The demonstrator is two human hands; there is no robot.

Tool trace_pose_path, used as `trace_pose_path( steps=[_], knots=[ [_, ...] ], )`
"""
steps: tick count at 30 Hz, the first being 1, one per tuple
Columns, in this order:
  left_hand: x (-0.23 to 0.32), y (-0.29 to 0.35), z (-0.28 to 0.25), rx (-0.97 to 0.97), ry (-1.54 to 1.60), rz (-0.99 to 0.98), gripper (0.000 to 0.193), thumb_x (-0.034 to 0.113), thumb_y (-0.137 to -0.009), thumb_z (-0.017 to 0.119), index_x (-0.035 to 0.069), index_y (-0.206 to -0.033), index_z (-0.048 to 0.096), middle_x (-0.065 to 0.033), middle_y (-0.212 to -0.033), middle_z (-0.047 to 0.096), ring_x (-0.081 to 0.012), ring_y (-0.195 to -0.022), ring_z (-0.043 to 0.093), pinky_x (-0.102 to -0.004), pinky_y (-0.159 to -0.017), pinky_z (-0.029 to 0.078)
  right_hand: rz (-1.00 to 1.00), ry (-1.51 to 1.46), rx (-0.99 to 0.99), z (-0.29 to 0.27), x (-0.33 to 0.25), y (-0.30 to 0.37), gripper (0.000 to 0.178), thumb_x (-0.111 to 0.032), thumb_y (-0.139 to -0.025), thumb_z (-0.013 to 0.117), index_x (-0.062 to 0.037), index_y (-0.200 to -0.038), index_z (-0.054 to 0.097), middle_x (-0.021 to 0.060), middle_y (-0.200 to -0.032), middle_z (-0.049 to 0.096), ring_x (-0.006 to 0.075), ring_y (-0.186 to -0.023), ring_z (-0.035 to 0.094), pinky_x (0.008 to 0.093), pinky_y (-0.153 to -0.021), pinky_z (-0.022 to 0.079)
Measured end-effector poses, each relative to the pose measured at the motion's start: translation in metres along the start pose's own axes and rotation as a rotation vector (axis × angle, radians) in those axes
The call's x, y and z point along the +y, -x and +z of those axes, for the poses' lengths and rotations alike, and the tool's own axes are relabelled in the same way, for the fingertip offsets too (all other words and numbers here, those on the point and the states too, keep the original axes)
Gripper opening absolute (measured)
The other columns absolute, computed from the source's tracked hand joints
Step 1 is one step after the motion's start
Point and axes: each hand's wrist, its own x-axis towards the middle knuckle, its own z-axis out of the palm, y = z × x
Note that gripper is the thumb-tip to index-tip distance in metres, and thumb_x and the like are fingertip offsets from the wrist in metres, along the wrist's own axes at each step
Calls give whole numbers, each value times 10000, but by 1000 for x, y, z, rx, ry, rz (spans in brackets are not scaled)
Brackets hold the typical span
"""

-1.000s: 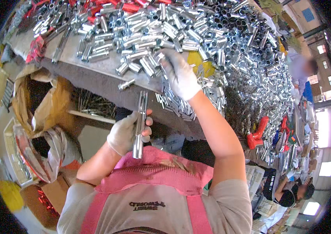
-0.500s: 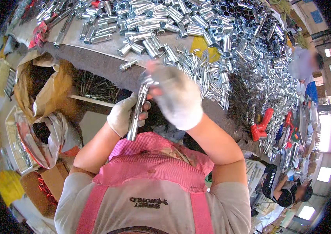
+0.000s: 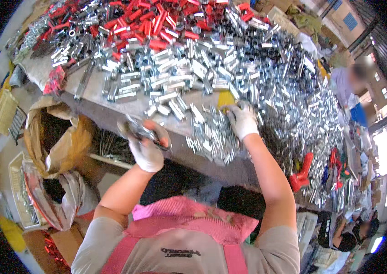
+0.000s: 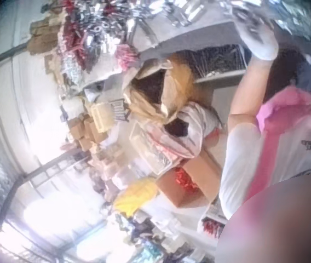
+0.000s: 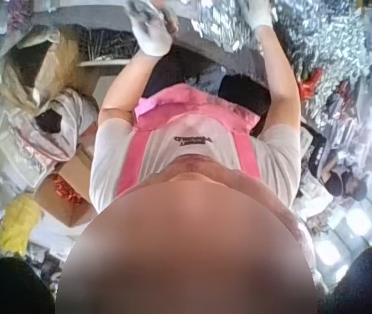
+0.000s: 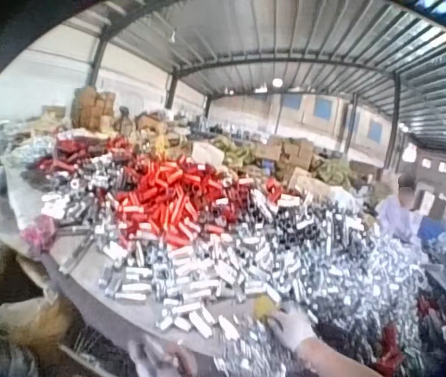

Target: Assembling metal components with springs and handles at a factory workbench.

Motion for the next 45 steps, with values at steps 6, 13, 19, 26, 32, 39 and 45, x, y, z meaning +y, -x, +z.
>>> trace_pose_path(
  steps=[6,13,19,26,32,39,45],
  knots=[
    [-29,-9,-15,-108,-614,33,377,225,-834,595,-35,-1101,542,-80,-723,569,-197,-591,535,-302,-576,444,-353,-223,384,-35,-66,-138,397,-241,-795,658,-125,-1164,568,172,-1194,526,361,-1125,487,412,-956,406],
    [-56,-2,-27,-111,-569,98,663,457,-900,524,-56,-1260,308,-43,-693,514,-74,-528,454,-209,-460,353,-560,122,2,-28,-220,-304,756,-609,-752,576,-296,-1399,341,151,-1492,222,337,-1377,203,572,-1071,206],
    [-42,-11,-21,-154,-524,61,645,486,-886,525,-67,-1180,371,-37,-652,494,-86,-517,466,-214,-457,350,-430,294,-181,-19,-211,-345,791,-561,-709,617,-291,-1400,341,51,-1477,290,258,-1366,254,554,-1053,261],
    [-53,-7,-27,-54,-498,54,615,465,-912,489,16,-1273,273,-48,-675,488,-85,-493,442,-218,-446,342,-384,67,59,-25,-136,-290,506,-344,-767,648,-246,-1242,503,30,-1342,456,284,-1250,395,488,-991,377],
    [-44,-22,-8,77,-398,-50,410,331,-953,430,38,-1200,284,-56,-691,488,-88,-486,440,-213,-421,337,-281,54,109,-18,-64,-199,465,-293,-745,665,-128,-1162,543,74,-1333,456,314,-1251,383,457,-995,383],
    [-22,-33,17,79,-267,-423,261,289,-961,470,63,-1035,361,-56,-733,501,-100,-510,473,-232,-448,392,140,-525,-30,-56,-17,-61,718,-324,-784,682,-63,-1330,295,269,-1022,605,378,-901,624,412,-822,481],
    [-9,-11,38,-126,-303,-438,278,261,-949,504,86,-1124,378,-53,-749,504,-96,-517,469,-221,-456,394,245,-916,-217,-99,-3,45,446,-169,-853,617,-18,-1242,459,65,-844,600,89,-653,565,243,-553,458]
  ],
)
